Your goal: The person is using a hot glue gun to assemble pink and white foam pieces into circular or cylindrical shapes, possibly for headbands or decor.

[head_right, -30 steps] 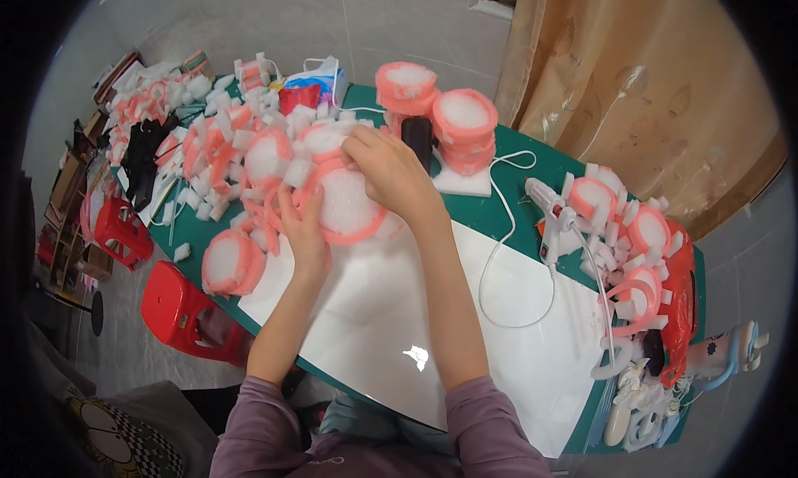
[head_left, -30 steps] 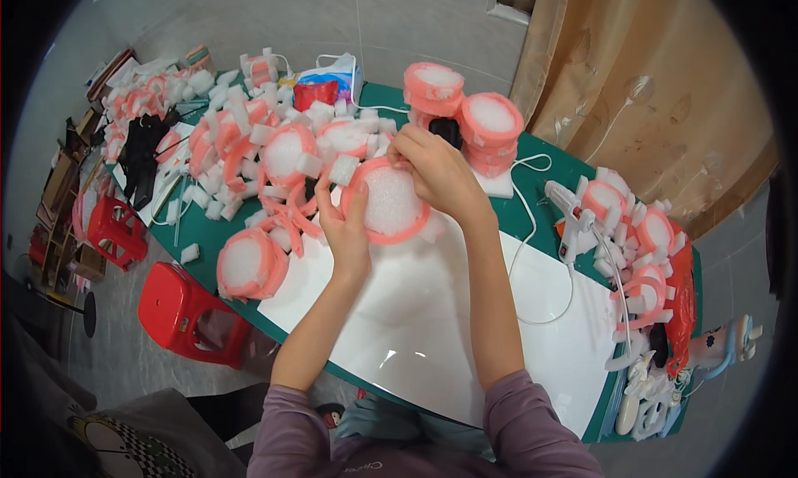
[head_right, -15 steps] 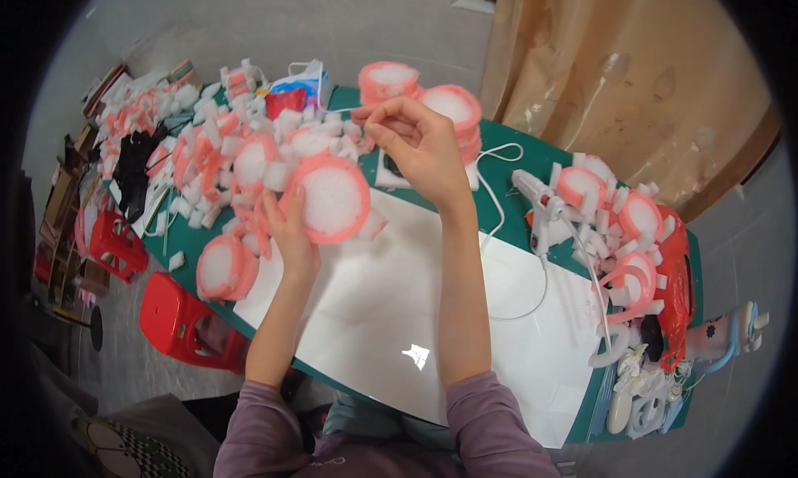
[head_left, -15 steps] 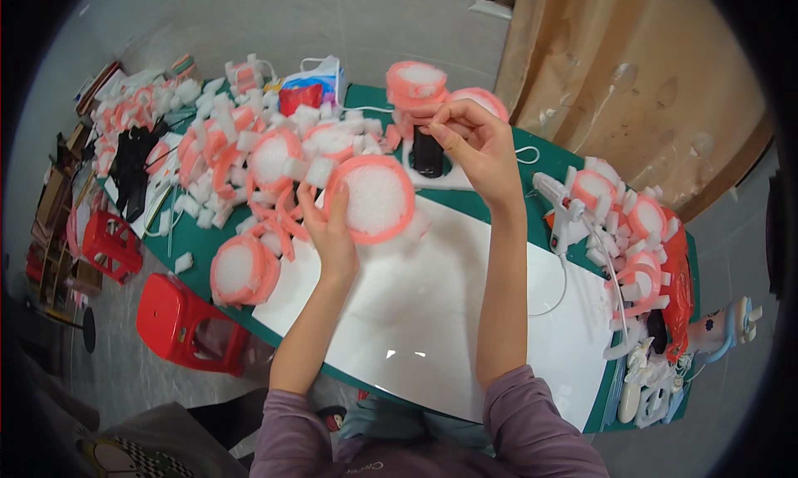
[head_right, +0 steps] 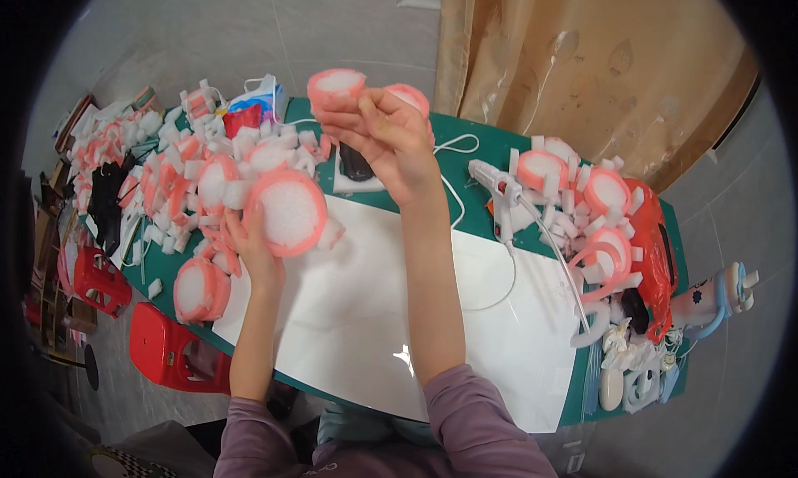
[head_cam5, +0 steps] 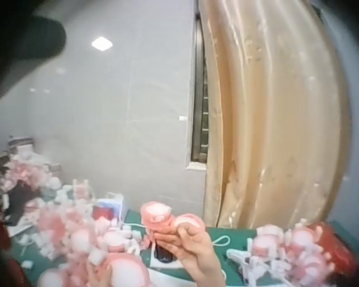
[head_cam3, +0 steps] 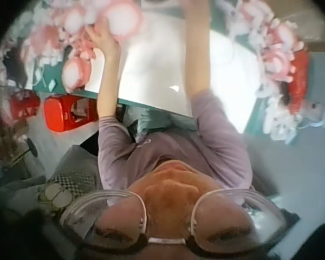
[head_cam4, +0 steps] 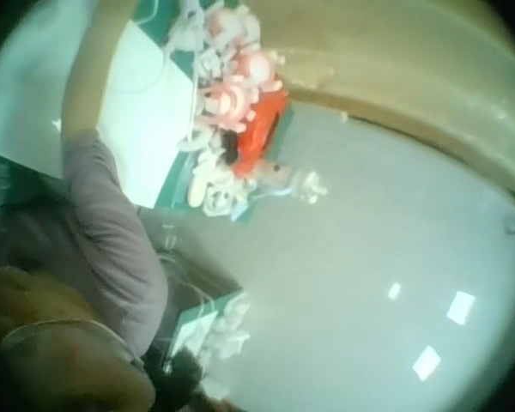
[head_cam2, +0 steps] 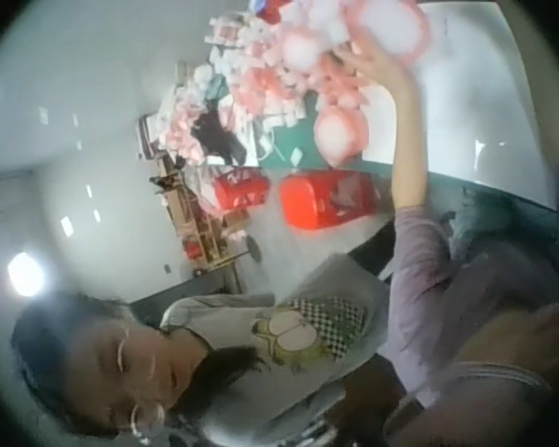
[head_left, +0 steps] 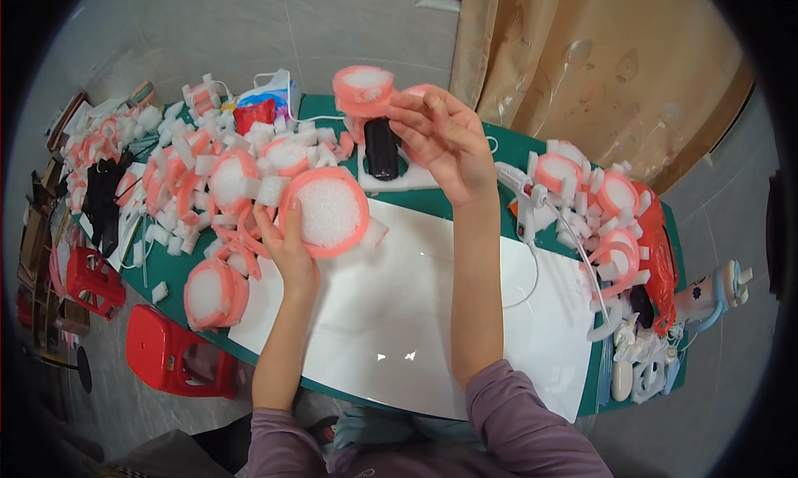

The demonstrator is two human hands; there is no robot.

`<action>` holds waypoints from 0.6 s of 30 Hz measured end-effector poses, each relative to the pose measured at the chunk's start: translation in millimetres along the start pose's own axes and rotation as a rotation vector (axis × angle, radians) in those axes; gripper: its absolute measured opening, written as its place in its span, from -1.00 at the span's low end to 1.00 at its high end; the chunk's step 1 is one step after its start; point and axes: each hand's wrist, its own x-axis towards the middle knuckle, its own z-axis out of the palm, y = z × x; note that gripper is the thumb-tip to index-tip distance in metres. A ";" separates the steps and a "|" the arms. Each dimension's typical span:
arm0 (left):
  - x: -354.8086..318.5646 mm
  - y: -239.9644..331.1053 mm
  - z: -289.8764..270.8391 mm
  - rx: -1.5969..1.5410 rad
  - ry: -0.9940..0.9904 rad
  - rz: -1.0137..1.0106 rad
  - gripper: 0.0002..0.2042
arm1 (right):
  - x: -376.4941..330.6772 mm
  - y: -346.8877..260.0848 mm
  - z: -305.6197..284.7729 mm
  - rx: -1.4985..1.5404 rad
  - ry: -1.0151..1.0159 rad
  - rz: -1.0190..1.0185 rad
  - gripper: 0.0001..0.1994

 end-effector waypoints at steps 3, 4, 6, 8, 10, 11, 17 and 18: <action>-0.7 -0.8 -1.4 -0.016 0.005 -0.029 -0.59 | -3.3 2.3 5.2 0.064 0.193 -0.097 -0.84; -2.0 0.0 -1.1 -0.014 0.007 -0.036 -0.59 | -3.0 1.2 1.5 0.144 0.219 -0.099 -0.88; -0.4 2.4 2.0 -0.036 -0.004 -0.027 -0.58 | -2.5 -0.8 -6.9 0.170 0.236 -0.084 -0.89; 1.9 5.4 4.3 -0.040 -0.010 -0.036 -0.57 | -4.2 -5.3 -5.6 0.174 0.254 -0.070 -0.90; 2.2 4.5 1.5 -0.045 -0.014 -0.031 -0.57 | -5.1 -7.6 -7.9 0.126 0.251 -0.037 -0.90; 3.3 3.0 -1.0 -0.037 0.005 -0.024 -0.57 | -3.7 -8.3 -7.9 0.080 0.232 -0.007 -0.91; 6.4 -0.7 -6.0 -0.062 0.111 -0.015 -0.55 | -5.3 -14.0 -1.4 -0.482 0.542 0.082 -0.86; 7.4 -0.5 -7.0 -0.065 0.121 -0.005 -0.54 | -5.2 -12.9 -5.0 -0.478 0.542 0.084 -0.86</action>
